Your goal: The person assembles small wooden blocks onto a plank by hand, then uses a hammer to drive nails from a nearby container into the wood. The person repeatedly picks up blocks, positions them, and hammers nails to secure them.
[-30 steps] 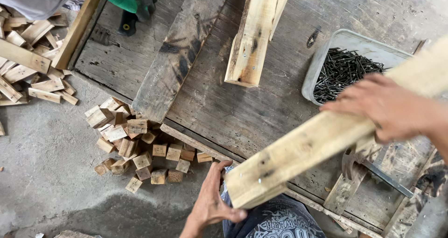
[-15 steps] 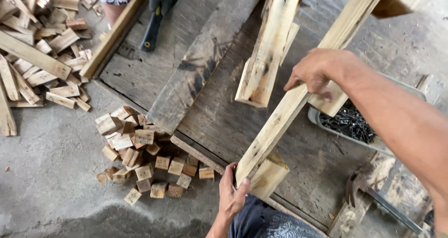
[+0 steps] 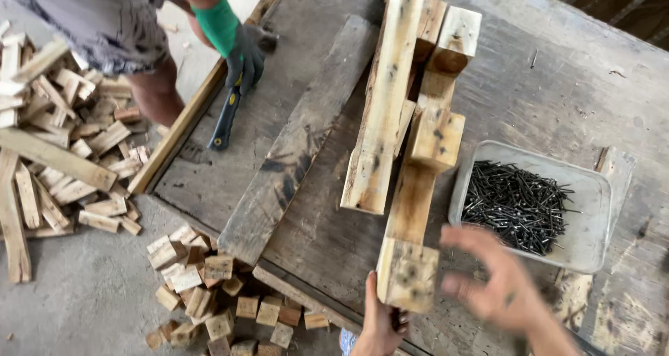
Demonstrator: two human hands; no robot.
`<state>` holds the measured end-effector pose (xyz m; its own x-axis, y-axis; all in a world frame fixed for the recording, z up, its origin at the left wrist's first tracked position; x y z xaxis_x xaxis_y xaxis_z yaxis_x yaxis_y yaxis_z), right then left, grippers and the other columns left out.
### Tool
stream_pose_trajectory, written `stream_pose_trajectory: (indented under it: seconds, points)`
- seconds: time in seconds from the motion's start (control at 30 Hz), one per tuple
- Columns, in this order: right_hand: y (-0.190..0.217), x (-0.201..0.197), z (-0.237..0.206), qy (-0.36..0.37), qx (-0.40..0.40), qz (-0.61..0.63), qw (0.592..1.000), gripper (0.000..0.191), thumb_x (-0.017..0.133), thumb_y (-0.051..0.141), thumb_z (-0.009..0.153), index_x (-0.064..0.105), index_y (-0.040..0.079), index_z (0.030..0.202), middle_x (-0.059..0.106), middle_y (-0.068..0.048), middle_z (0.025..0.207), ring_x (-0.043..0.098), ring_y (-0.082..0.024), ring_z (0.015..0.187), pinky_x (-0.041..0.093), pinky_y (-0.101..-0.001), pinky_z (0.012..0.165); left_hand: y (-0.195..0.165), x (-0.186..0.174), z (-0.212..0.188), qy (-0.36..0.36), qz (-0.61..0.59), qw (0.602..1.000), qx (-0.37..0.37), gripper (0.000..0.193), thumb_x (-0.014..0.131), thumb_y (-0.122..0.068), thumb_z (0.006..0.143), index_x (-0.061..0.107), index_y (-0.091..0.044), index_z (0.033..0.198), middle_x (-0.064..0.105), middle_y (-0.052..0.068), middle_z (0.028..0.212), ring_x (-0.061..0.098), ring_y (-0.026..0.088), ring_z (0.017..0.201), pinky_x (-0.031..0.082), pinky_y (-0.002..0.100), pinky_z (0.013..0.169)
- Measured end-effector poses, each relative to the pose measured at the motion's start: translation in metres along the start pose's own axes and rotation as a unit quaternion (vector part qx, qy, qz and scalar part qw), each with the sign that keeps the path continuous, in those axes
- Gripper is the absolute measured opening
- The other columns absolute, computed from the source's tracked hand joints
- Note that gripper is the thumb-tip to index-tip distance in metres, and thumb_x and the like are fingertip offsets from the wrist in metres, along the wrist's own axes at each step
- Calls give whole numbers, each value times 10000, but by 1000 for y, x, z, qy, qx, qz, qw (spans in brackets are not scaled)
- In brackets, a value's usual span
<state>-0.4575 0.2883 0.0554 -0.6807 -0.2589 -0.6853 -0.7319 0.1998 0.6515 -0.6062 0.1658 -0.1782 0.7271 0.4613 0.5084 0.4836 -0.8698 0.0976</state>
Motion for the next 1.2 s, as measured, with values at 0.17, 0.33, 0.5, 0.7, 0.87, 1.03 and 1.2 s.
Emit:
stream_pose_trajectory:
  seconds: [0.17,0.33,0.5,0.7,0.87,1.03,1.2]
  points:
    - [-15,65,-81,-195,-23,88,976,715,765,402,793,524,53,1369,389,-179,1546,409,-365,1413,398,-518,1083,-29,36,32,28,21,991,128,745,270,-736,1007,548,-45,1027,493,27,700,422,150,581,375,328,511]
    - [-51,86,-97,-145,29,144,978,575,753,276,842,564,73,1346,545,-134,1443,535,-329,1351,467,-466,1066,-44,-27,8,-34,231,921,311,374,511,-392,1050,647,-47,1089,590,-26,812,530,93,711,472,289,593]
    - [-77,98,-100,-20,85,160,983,537,692,308,883,583,126,1376,642,-80,1316,652,-259,1231,546,-407,999,-123,-22,-39,-237,713,504,427,311,474,-367,1073,620,-126,1205,666,74,914,588,206,818,533,409,722]
    - [-95,121,-107,27,130,153,979,503,656,339,918,591,152,1381,649,-63,1306,652,-241,1223,545,-399,994,-190,82,-104,-265,630,388,619,1205,791,-597,722,197,82,1521,261,372,1503,263,501,1389,291,739,1061]
    - [-116,117,-112,0,115,163,980,511,673,322,895,611,124,1362,687,-74,1270,656,-225,1151,577,-391,963,-222,110,-87,-209,577,574,541,1191,877,-448,635,223,-60,1552,378,206,1490,421,345,1395,415,584,1147]
    - [-147,104,-120,-27,187,179,966,508,702,252,877,609,125,1360,715,-66,1244,671,-196,1120,623,-360,875,-269,95,-126,-223,592,474,612,1024,890,-242,682,308,-11,1492,406,244,1471,425,396,1380,431,590,1091]
    - [-165,98,-125,-38,284,196,938,460,745,226,893,629,155,1332,721,-44,1192,695,-186,1042,642,-371,683,-239,129,-123,-231,635,242,697,677,706,-127,914,395,-82,1513,409,210,1556,472,328,1406,513,477,1163]
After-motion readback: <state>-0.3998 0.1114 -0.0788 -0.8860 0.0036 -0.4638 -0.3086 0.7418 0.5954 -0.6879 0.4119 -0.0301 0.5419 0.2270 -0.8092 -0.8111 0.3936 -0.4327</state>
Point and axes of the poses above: each hand's wrist, its own z-axis towards the middle knuckle, its own x-axis out of the palm, y = z × x, the point moved 8 cm from there along z, towards the middle knuckle
